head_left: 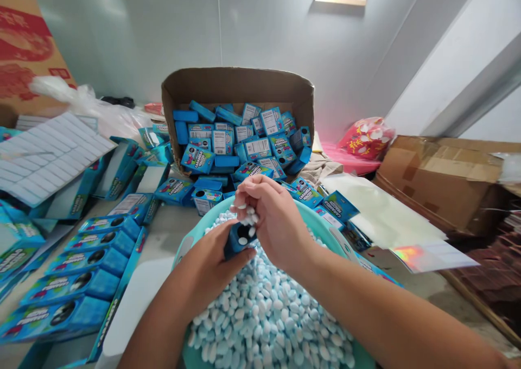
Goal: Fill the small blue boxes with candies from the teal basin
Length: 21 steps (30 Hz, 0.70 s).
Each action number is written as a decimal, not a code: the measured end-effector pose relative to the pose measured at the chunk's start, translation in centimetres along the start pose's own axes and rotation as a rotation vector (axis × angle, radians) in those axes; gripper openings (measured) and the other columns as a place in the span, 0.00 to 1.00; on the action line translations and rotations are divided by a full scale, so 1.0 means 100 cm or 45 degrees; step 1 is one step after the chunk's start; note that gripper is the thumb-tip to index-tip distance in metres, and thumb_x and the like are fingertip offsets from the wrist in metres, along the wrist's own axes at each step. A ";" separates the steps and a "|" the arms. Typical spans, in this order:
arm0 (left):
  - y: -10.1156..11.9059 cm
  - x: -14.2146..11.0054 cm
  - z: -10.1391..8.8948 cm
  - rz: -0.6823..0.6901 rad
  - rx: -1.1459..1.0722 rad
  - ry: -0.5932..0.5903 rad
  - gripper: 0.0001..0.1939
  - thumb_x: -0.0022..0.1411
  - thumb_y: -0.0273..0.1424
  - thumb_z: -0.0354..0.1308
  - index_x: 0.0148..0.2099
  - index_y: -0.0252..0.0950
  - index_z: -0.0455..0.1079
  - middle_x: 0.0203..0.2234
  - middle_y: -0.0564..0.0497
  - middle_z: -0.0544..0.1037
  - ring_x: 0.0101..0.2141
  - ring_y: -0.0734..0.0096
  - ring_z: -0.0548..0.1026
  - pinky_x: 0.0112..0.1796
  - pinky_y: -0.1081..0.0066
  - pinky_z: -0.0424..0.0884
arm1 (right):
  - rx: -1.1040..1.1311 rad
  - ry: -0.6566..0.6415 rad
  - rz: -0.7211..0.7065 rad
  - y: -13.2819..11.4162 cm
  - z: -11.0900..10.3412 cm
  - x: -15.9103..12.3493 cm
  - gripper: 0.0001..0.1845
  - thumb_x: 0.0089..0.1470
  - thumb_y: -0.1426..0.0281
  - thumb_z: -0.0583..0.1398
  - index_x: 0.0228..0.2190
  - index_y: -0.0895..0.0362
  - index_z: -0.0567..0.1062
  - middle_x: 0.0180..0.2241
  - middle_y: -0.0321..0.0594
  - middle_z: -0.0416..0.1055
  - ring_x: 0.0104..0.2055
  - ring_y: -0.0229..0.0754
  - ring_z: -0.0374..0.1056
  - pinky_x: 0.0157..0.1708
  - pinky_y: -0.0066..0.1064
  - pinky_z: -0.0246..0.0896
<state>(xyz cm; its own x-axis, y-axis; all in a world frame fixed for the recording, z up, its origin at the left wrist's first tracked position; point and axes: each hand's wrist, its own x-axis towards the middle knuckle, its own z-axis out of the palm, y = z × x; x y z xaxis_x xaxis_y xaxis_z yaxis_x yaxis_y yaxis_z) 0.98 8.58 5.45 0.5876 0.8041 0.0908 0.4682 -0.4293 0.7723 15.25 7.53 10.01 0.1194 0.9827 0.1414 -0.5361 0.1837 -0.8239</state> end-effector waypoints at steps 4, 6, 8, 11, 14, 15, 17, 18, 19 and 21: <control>0.001 0.000 0.001 0.026 -0.009 0.022 0.18 0.68 0.39 0.57 0.58 0.43 0.71 0.51 0.50 0.78 0.51 0.56 0.76 0.54 0.62 0.71 | 0.017 -0.018 -0.002 0.001 0.000 0.000 0.08 0.50 0.68 0.65 0.27 0.57 0.71 0.24 0.33 0.69 0.25 0.36 0.61 0.30 0.28 0.61; 0.002 0.000 0.000 0.039 -0.027 0.011 0.17 0.68 0.38 0.57 0.56 0.42 0.72 0.51 0.51 0.78 0.51 0.56 0.76 0.54 0.62 0.71 | 0.033 -0.015 0.022 0.001 0.000 -0.001 0.08 0.49 0.68 0.66 0.27 0.56 0.71 0.24 0.33 0.68 0.25 0.36 0.61 0.29 0.28 0.60; 0.004 0.000 0.000 0.035 -0.044 0.000 0.16 0.68 0.38 0.57 0.57 0.43 0.71 0.52 0.51 0.78 0.51 0.56 0.75 0.54 0.62 0.70 | 0.034 -0.032 0.040 0.000 0.001 -0.002 0.09 0.49 0.67 0.66 0.27 0.56 0.71 0.24 0.32 0.68 0.25 0.36 0.61 0.28 0.27 0.59; 0.005 -0.001 -0.001 -0.022 -0.022 -0.005 0.17 0.69 0.39 0.57 0.57 0.42 0.71 0.52 0.50 0.78 0.51 0.54 0.75 0.52 0.61 0.71 | -0.008 -0.085 0.054 -0.002 0.001 -0.002 0.09 0.50 0.66 0.65 0.25 0.55 0.70 0.22 0.31 0.66 0.25 0.37 0.61 0.30 0.28 0.59; 0.005 -0.002 0.000 -0.089 0.032 0.027 0.20 0.68 0.43 0.56 0.57 0.40 0.70 0.50 0.47 0.79 0.50 0.52 0.76 0.48 0.61 0.72 | -0.085 -0.183 0.067 -0.005 0.000 0.000 0.07 0.49 0.67 0.64 0.26 0.55 0.71 0.20 0.31 0.67 0.26 0.37 0.62 0.36 0.30 0.62; 0.004 -0.003 0.000 -0.101 0.048 0.041 0.21 0.68 0.43 0.56 0.58 0.40 0.70 0.50 0.47 0.79 0.50 0.52 0.76 0.47 0.61 0.72 | -0.106 -0.223 0.076 -0.006 0.000 0.001 0.06 0.49 0.67 0.64 0.27 0.55 0.72 0.20 0.31 0.67 0.26 0.38 0.63 0.37 0.31 0.62; 0.005 -0.003 0.000 -0.105 0.075 0.050 0.20 0.68 0.43 0.56 0.57 0.40 0.69 0.49 0.48 0.79 0.49 0.53 0.76 0.45 0.62 0.72 | -0.141 -0.293 0.094 -0.008 -0.001 0.001 0.05 0.48 0.68 0.64 0.28 0.55 0.73 0.20 0.32 0.68 0.28 0.39 0.65 0.39 0.32 0.63; 0.005 -0.004 0.000 -0.103 0.084 0.047 0.19 0.68 0.43 0.56 0.57 0.40 0.69 0.49 0.49 0.79 0.49 0.54 0.76 0.45 0.63 0.71 | -0.155 -0.316 0.103 -0.009 -0.001 0.000 0.05 0.48 0.68 0.63 0.28 0.55 0.73 0.21 0.32 0.69 0.28 0.39 0.66 0.38 0.32 0.63; 0.005 -0.004 0.000 -0.099 0.089 0.049 0.19 0.69 0.43 0.56 0.56 0.40 0.69 0.48 0.50 0.79 0.49 0.54 0.76 0.45 0.63 0.71 | -0.173 -0.326 0.107 -0.009 -0.001 -0.001 0.04 0.48 0.68 0.63 0.28 0.55 0.72 0.21 0.32 0.68 0.28 0.39 0.66 0.37 0.32 0.63; 0.005 -0.004 -0.001 -0.069 0.073 0.054 0.19 0.69 0.42 0.56 0.57 0.41 0.69 0.49 0.51 0.79 0.49 0.56 0.76 0.46 0.64 0.71 | -0.228 -0.311 0.097 -0.009 0.000 -0.003 0.04 0.48 0.68 0.63 0.26 0.55 0.72 0.19 0.31 0.66 0.28 0.40 0.67 0.34 0.30 0.61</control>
<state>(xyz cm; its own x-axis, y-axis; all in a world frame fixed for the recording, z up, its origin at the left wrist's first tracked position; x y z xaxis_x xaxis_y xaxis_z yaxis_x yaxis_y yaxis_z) 0.95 8.09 5.88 0.5326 0.8428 0.0772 0.5362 -0.4066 0.7397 15.70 7.11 10.69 -0.1316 0.9738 0.1857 -0.3778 0.1239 -0.9175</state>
